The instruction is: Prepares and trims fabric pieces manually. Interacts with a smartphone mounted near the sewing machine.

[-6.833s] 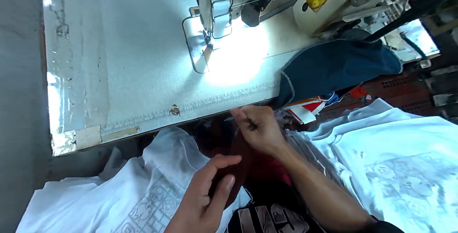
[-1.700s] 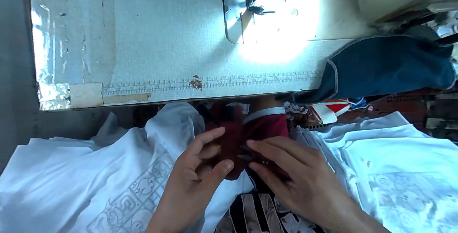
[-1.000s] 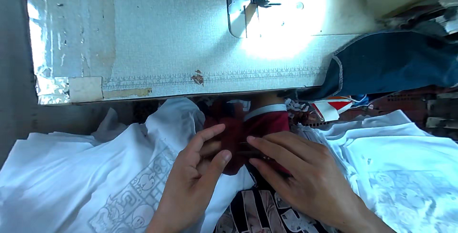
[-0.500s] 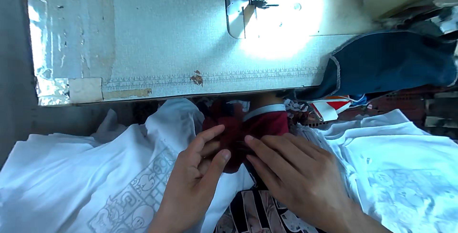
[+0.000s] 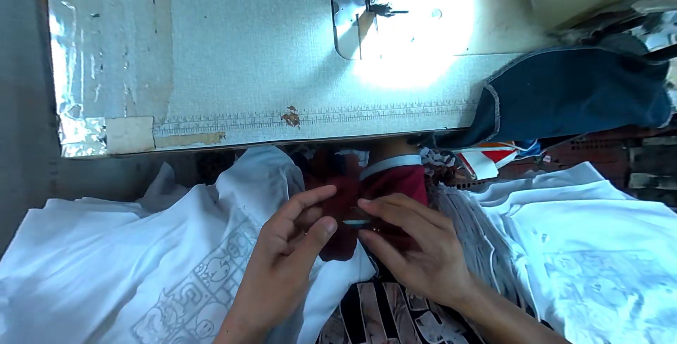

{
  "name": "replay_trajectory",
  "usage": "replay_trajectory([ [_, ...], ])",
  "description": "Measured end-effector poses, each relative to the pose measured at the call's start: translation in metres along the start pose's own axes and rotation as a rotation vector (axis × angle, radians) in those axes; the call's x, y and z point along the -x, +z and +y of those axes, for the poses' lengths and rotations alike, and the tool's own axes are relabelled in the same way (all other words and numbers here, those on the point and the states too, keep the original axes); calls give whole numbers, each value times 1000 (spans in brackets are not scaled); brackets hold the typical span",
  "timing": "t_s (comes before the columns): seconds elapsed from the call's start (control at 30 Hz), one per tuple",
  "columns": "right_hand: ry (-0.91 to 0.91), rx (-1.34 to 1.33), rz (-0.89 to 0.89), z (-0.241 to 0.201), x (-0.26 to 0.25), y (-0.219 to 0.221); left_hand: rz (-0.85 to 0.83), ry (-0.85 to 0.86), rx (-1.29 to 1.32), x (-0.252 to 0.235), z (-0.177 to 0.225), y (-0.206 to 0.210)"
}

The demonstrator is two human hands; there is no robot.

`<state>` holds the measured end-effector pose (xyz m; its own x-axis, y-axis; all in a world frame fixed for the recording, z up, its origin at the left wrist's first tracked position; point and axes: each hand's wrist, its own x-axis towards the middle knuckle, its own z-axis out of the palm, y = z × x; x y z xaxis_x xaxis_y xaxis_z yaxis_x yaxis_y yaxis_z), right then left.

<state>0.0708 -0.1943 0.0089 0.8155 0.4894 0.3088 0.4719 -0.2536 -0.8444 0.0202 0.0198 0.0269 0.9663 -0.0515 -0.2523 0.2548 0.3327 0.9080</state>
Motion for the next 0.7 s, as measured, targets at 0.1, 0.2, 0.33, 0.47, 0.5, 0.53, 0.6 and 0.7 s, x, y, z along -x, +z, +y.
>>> replay_trajectory([
  [0.1, 52, -146, 4, 1, 3, 4, -3, 19, 4, 0, 1, 2],
  [0.2, 116, -263, 4, 0, 5, 7, -8, 39, -38, 1, 0, 5],
  [0.33, 100, -171, 28, -1, 3, 0, 20, 44, -83, 2, 0, 7],
  [0.47, 28, 22, 13, -6, 2, -10, 38, 56, -103, 2, 3, 6],
  [0.5, 5, 77, 5, -8, 1, -12, 41, 61, -118, 3, 4, 6],
  [0.53, -11, 120, -2, -10, 0, -12, 43, 64, -129, 3, 4, 6],
  [0.6, -18, 181, -7, -13, -1, -12, 48, 71, -139, 4, 5, 6],
  [0.7, -16, 248, -12, -16, -2, -11, 56, 80, -146, 5, 6, 6],
])
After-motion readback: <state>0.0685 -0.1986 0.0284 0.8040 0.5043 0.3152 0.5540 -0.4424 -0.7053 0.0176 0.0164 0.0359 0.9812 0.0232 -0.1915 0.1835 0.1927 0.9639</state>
